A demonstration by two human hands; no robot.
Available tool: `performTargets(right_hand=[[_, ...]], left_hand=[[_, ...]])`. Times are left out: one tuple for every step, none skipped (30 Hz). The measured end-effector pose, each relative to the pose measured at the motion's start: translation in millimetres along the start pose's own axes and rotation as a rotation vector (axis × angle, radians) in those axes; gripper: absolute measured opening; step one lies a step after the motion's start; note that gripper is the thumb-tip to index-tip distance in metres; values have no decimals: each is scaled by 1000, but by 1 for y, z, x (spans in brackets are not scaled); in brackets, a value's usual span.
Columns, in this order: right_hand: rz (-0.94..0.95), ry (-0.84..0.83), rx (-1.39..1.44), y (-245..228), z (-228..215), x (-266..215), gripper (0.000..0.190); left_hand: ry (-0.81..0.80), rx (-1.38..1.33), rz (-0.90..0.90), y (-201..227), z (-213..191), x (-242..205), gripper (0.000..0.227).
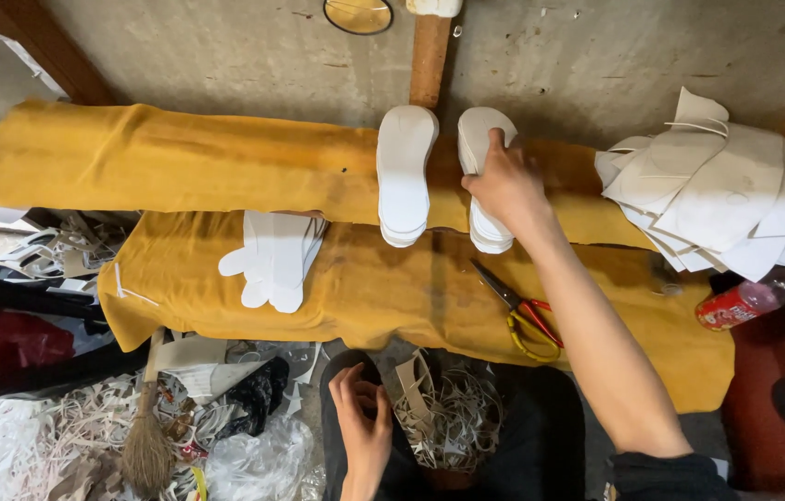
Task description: Sorting and stacking white shoe insoles on a workbench in a leather workshop.
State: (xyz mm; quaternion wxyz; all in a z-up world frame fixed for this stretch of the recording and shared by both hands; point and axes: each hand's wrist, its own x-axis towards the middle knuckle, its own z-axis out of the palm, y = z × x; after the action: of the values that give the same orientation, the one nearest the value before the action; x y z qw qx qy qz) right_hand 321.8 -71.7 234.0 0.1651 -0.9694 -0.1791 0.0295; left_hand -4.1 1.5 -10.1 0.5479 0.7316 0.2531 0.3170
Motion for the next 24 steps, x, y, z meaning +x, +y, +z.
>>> performTargets(right_hand=[[-6, 2, -6, 1, 1, 3, 74], [-5, 2, -6, 2, 2, 4, 74], [-17, 7, -10, 2, 3, 6, 70], [-29, 13, -13, 2, 5, 8, 66], [-33, 6, -9, -8, -14, -9, 66], [76, -7, 142, -17, -32, -25, 75], [183, -26, 293, -27, -49, -41, 85], [175, -37, 295, 1, -26, -22, 85], [-3, 297, 415, 28, -4, -2, 60], [-186, 629, 532, 55, 19, 18, 37], [-191, 615, 534, 71, 33, 27, 37], [-275, 782, 548, 87, 46, 37, 28], [-361, 955, 562, 103, 59, 48, 23], [-363, 948, 569, 111, 65, 53, 23], [-161, 863, 824, 121, 68, 59, 22], [45, 755, 1068, 131, 71, 65, 25], [47, 756, 1073, 128, 72, 65, 25], [45, 760, 1050, 126, 73, 65, 25], [46, 768, 1025, 127, 72, 65, 25], [49, 774, 1027, 129, 76, 70, 25], [21, 786, 1026, 132, 78, 74, 27], [-7, 798, 1025, 136, 81, 79, 29], [-5, 807, 1022, 133, 79, 76, 29], [-8, 809, 1023, 131, 76, 72, 28]], left_hand=[[4, 5, -14, 2, -1, 0, 37], [3, 5, -14, 2, 0, 1, 37], [1, 2, -6, 2, 0, 3, 36], [-2, -1, 2, 3, -1, 4, 35], [2, 5, -2, -1, -4, 15, 35], [19, 38, 94, -5, -8, 26, 37], [39, 73, 186, -9, -13, 36, 41], [48, 83, 180, -17, -20, 55, 41], [102, 155, 94, -24, -27, 74, 41], [156, 226, 8, -32, -33, 93, 44], [165, 231, -3, -37, -35, 115, 44], [229, 349, 56, -43, -37, 137, 45], [288, 466, 124, -49, -39, 162, 47], [293, 473, 120, -61, -35, 181, 47], [266, 568, 97, -73, -30, 200, 49], [239, 662, 73, -85, -24, 219, 51], [239, 665, 76, -95, -19, 235, 51], [220, 791, 15, -104, -15, 250, 63], [197, 914, -44, -114, -7, 267, 75], [194, 914, -37, -127, -6, 278, 75], [203, 972, -80, -141, -3, 288, 72], [211, 1030, -122, -155, 0, 298, 69], [207, 1027, -115, -143, -4, 292, 69], [225, 901, -149, -130, -8, 285, 73]])
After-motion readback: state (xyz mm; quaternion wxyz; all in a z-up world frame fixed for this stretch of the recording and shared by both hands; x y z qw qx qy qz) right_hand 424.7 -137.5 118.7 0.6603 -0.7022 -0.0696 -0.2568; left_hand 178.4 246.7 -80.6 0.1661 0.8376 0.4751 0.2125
